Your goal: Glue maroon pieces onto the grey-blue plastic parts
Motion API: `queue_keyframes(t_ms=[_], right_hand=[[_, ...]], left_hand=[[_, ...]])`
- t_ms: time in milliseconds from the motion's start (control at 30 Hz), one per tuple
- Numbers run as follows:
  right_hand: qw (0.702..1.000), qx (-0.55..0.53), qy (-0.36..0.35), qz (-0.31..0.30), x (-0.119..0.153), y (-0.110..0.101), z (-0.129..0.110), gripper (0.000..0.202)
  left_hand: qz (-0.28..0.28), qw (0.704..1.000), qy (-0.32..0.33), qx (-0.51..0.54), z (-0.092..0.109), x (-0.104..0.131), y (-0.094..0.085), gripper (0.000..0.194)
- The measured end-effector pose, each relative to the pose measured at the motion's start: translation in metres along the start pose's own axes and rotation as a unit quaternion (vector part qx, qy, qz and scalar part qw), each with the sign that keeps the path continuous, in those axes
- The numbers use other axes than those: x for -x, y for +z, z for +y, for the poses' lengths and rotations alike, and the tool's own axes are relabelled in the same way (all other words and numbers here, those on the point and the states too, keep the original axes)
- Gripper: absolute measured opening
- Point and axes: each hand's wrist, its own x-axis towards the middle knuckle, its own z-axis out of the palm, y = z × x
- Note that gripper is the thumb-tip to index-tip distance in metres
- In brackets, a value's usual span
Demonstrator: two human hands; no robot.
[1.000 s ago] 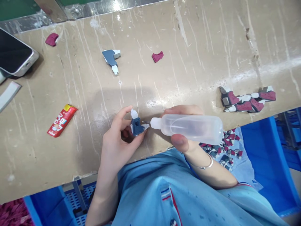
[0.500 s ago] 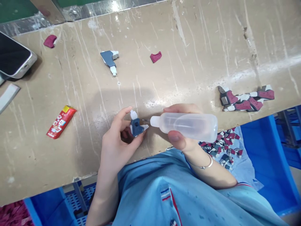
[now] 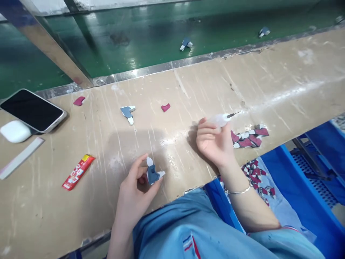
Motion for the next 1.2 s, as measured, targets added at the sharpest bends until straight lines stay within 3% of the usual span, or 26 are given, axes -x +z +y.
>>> queue_keyframes(t_ms=[167,233,267,333,400,467,567,633,700,833,900,1033,1200], right_hand=[[0.99,0.06,-0.046,-0.122,0.001,0.044,-0.013,0.056],[0.972,0.193,-0.079,-0.111,-0.019,0.056,-0.02,0.044],[0.948,0.29,-0.099,-0.091,-0.033,0.059,-0.024,0.042],[0.862,0.484,-0.134,-0.063,-0.064,0.062,-0.028,0.047],[0.786,0.595,-0.141,-0.096,-0.092,0.062,-0.029,0.052],[0.75,0.632,-0.135,-0.14,-0.109,0.061,-0.029,0.049],[0.738,0.643,-0.125,-0.161,-0.113,0.057,-0.03,0.037],[0.734,0.649,-0.117,-0.164,-0.105,0.054,-0.034,0.029],[0.748,0.628,-0.122,-0.177,-0.088,0.051,-0.041,0.024],[0.856,0.425,-0.227,-0.188,-0.039,0.059,-0.053,0.023],[0.887,0.319,-0.291,-0.164,-0.012,0.068,-0.052,0.022],[0.9,0.249,-0.342,-0.101,0.024,0.09,-0.037,0.02],[0.906,0.242,-0.336,-0.083,0.037,0.102,-0.019,0.032]], left_hand=[[-0.008,1.0,0.005,0.011,-0.004,-0.003,0.001,0.049],[-0.01,1.0,0.005,0.015,-0.006,-0.004,0.001,0.05],[-0.011,1.0,0.005,0.016,-0.006,-0.004,0.0,0.051],[-0.012,1.0,0.008,0.014,-0.007,-0.005,0.0,0.052],[-0.012,1.0,0.011,0.018,-0.008,-0.005,0.0,0.052],[-0.01,1.0,0.013,0.025,-0.009,-0.004,0.0,0.052],[-0.016,0.999,0.015,0.038,-0.009,-0.004,0.0,0.051],[-0.023,0.998,0.017,0.047,-0.009,-0.004,0.0,0.05],[-0.027,0.998,0.017,0.052,-0.008,-0.004,0.0,0.051],[-0.018,0.998,0.007,0.054,-0.005,-0.004,0.0,0.054],[-0.013,0.998,0.005,0.06,-0.005,-0.005,0.0,0.053],[-0.032,0.997,0.01,0.064,-0.007,-0.007,-0.001,0.059],[-0.037,0.997,0.007,0.065,-0.004,-0.011,-0.005,0.062]])
